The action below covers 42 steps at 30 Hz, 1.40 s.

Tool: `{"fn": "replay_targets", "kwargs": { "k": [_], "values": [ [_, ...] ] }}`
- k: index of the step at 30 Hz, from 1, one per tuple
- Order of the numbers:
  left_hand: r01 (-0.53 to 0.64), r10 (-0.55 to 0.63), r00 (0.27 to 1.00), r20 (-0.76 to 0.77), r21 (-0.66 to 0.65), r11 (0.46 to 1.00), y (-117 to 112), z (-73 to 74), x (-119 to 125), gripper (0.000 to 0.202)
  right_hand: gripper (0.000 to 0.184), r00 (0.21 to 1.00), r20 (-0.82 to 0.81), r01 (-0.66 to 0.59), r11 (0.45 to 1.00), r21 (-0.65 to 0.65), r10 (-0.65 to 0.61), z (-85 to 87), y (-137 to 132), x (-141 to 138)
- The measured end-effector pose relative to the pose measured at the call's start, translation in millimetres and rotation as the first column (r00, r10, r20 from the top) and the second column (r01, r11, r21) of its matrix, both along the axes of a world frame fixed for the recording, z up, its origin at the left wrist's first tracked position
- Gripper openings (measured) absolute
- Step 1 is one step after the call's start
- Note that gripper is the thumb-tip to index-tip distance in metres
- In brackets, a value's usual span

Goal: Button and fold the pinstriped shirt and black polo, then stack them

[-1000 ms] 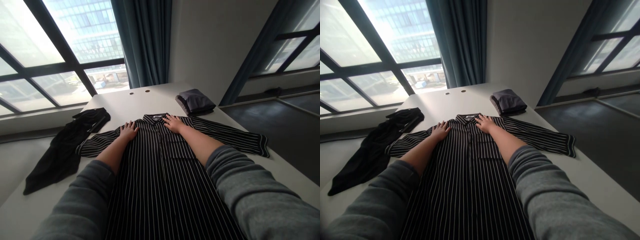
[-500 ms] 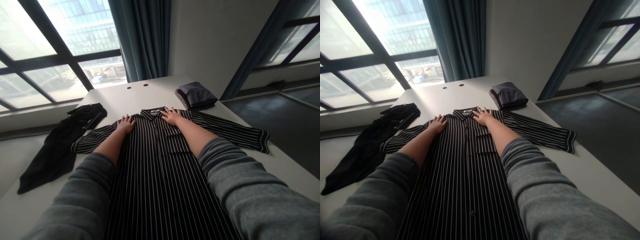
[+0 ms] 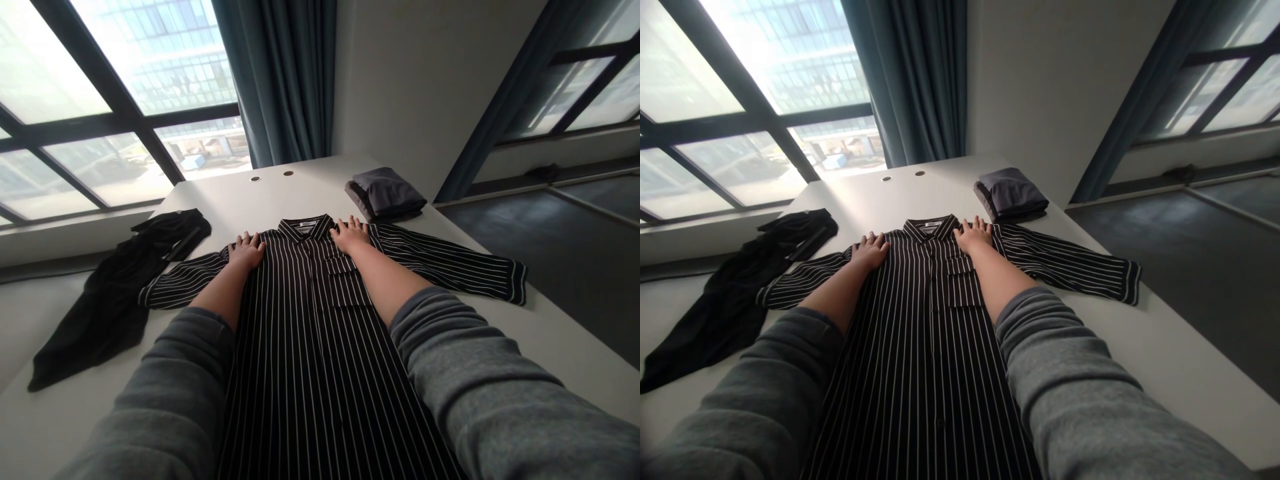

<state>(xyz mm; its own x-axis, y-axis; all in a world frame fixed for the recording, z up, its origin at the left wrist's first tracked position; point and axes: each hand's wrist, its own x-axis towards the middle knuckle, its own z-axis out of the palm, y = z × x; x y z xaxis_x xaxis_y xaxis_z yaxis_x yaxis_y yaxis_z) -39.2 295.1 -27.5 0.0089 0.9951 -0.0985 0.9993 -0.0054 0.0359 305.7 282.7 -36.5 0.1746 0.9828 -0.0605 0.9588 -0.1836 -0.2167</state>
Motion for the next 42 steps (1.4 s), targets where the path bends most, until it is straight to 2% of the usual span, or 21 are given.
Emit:
{"fn": "replay_targets", "kwargs": {
  "k": [6,10,11,13,16,18,20,22,25,27,34,42],
  "values": [
    [-0.064,0.064,0.998,0.011,-0.01,0.998,0.7,-0.4,0.6,0.081,0.077,0.989,0.003,0.148,0.988,-0.053,-0.148,-0.1,0.8,0.6],
    [-0.124,0.123,0.992,-0.034,-0.03,0.992,-0.2,6.1,10.4,0.082,0.079,0.98,-0.018,0.197,0.98,0.003,-0.197,-1.7,-2.7,-0.8],
    [-0.099,0.099,0.993,-0.062,-0.005,0.995,-1.7,8.2,15.9,0.081,0.079,0.979,-0.031,0.203,0.978,0.042,-0.202,-2.3,-4.3,-1.6],
    [0.047,-0.037,0.995,-0.098,0.103,0.994,-6.1,11.2,30.6,0.077,0.076,0.985,-0.048,0.172,0.972,0.159,-0.167,-3.3,-7.8,-3.8],
    [0.301,-0.29,0.954,-0.082,0.237,0.924,-14.0,9.9,55.8,0.072,0.062,0.999,-0.006,-0.049,0.948,0.316,0.054,-4.3,-10.7,-6.5],
    [0.353,-0.354,0.935,-0.03,0.183,0.917,-17.3,5.7,68.9,0.072,0.057,0.983,0.02,-0.182,0.931,0.316,0.185,-4.9,-10.0,-6.6],
    [0.33,-0.333,0.942,0.03,0.079,0.941,-17.4,1.2,75.9,0.075,0.059,0.978,0.013,-0.204,0.946,0.251,0.207,-5.3,-7.4,-5.1],
    [0.266,-0.267,0.961,0.069,0.015,0.964,-14.9,-1.9,77.6,0.077,0.064,0.985,0.006,-0.169,0.974,0.152,0.17,-5.0,-4.3,-3.1],
    [0.208,-0.207,0.975,0.086,-0.01,0.978,-8.9,-2.4,76.1,0.08,0.068,0.994,0.01,-0.107,0.994,0.019,0.107,-2.2,-1.2,-1.4],
    [0.193,-0.19,0.977,0.092,-0.025,0.981,-5.2,-1.4,75.2,0.081,0.069,0.998,0.01,-0.068,0.997,-0.022,0.068,0.6,-0.6,-2.1],
    [0.113,-0.112,0.989,0.097,-0.001,0.994,4.6,-3.5,75.0,0.079,0.074,0.999,-0.014,0.042,0.998,-0.047,-0.043,3.4,-3.0,-6.3],
    [0.073,-0.073,0.994,0.076,0.003,0.997,5.7,-3.3,76.5,0.081,0.079,0.993,-0.029,0.11,0.993,-0.043,-0.111,2.1,-11.6,3.7]
  ]
}}
